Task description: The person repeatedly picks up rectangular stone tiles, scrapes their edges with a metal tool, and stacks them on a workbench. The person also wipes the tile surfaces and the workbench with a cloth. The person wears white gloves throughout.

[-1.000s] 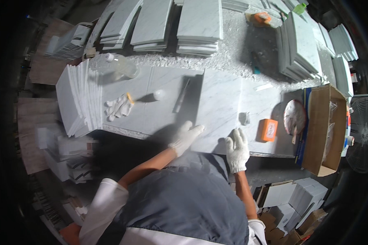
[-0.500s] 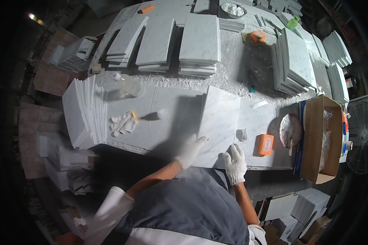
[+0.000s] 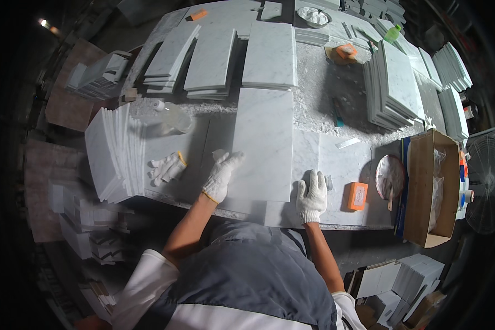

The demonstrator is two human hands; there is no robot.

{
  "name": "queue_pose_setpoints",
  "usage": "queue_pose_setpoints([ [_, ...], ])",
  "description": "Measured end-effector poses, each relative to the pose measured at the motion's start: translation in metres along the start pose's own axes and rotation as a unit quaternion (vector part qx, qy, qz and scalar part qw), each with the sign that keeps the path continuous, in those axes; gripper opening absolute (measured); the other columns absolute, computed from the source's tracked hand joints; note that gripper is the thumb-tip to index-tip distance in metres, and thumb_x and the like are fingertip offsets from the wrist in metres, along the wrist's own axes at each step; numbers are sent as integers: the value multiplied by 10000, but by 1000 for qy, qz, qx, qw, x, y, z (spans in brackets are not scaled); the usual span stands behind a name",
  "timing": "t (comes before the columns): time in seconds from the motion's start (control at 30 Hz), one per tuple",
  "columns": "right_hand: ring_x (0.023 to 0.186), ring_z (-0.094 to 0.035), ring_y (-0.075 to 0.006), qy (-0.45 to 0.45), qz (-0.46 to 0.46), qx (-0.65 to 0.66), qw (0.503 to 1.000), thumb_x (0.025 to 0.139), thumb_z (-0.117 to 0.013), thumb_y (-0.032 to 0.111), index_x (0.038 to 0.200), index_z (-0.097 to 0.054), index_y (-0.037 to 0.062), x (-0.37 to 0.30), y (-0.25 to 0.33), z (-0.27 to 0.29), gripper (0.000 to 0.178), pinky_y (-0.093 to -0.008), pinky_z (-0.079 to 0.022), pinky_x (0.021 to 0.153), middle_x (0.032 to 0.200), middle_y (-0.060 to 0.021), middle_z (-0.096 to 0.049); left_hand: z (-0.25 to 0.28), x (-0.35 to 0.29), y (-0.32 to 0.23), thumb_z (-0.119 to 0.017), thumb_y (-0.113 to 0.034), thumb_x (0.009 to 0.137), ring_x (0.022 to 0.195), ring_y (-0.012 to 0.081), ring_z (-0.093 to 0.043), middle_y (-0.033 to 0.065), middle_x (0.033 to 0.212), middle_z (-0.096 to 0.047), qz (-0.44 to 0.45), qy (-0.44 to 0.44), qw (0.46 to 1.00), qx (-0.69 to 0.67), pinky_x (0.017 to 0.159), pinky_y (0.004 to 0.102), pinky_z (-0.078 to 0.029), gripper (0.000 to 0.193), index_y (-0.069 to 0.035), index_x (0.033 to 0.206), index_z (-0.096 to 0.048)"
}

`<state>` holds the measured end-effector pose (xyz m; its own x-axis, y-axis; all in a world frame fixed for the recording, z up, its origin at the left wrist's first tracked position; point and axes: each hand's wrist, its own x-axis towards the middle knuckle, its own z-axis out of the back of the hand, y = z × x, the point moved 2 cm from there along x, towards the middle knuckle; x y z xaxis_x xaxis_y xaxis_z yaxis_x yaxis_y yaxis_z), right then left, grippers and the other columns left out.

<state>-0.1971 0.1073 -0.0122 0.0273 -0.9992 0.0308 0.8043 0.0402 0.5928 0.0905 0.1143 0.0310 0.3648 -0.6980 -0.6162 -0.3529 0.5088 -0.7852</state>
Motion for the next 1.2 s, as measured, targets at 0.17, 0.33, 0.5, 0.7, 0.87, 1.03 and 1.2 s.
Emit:
queue_pose_setpoints([
  [0.17, 1105, -575, -406, -114, 76, -63, 989, 938, -660, 295, 1284, -605, 84, 5, 6, -5, 408, -481, -474, 915, 1187, -207, -584, 9, 19, -6, -733, -248, 970, 1140, 100, -590, 4, 1177, -687, -29, -1, 999, 30, 1039, 281, -442, 358, -26, 1245, -673],
  [0.33, 1108, -573, -403, -107, 62, -73, 990, 929, -667, 285, 1268, -610, 84, 6, 9, -3, 398, -482, -468, 917, 1192, -204, -583, 11, 28, -6, -729, -245, 971, 1159, 112, -590, 14, 1205, -685, -39, 18, 999, 21, 1053, 279, -430, 378, -19, 1267, -664],
  [0.5, 1316, -533, -458, 5, -24, -28, 999, 959, -678, 302, 1401, -599, 50, 6, 11, 0, 515, -500, -394, 1158, 1398, -294, -575, 15, 33, -1, -743, -261, 961, 1172, 126, -589, 43, 1236, -675, -15, -9, 1000, 24, 1065, 286, -423, 466, 17, 1315, -622],
  [0.7, 1331, -518, -459, 19, -41, -34, 998, 967, -668, 303, 1410, -593, 53, 8, 13, 1, 515, -497, -396, 1157, 1409, -292, -567, 12, 27, -3, -843, -429, 845, 1385, 194, -424, 149, 1489, -482, -15, 74, 997, -4, 1162, 362, -330, 941, 61, 1495, -372],
  [0.87, 1333, -516, -458, 18, -34, -52, 998, 966, -669, 308, 1411, -593, 61, 7, 14, 1, 514, -506, -395, 1155, 1404, -287, -570, 9, 24, -3, -841, -417, 851, 1356, 192, -439, 129, 1454, -473, -1, 32, 999, 29, 1148, 369, -336, 926, 51, 1491, -363],
  [1.03, 918, -578, -374, -152, 98, -77, 981, 914, -632, 235, 1104, -614, 111, 10, 21, 3, 228, -470, -492, 754, 1011, -149, -561, 11, 30, 0, -848, -449, 836, 1354, 205, -439, 139, 1448, -473, -1, 47, 999, 24, 1147, 370, -339, 988, 47, 1508, -321],
  [1.2, 915, -586, -373, -148, 96, -77, 981, 917, -635, 243, 1128, -613, 122, 10, 21, 2, 245, -475, -500, 754, 1036, -146, -567, 14, 32, 1, -854, -488, 819, 1348, 210, -444, 144, 1436, -483, -2, 46, 998, 39, 1136, 367, -355, 1027, 60, 1505, -323],
])
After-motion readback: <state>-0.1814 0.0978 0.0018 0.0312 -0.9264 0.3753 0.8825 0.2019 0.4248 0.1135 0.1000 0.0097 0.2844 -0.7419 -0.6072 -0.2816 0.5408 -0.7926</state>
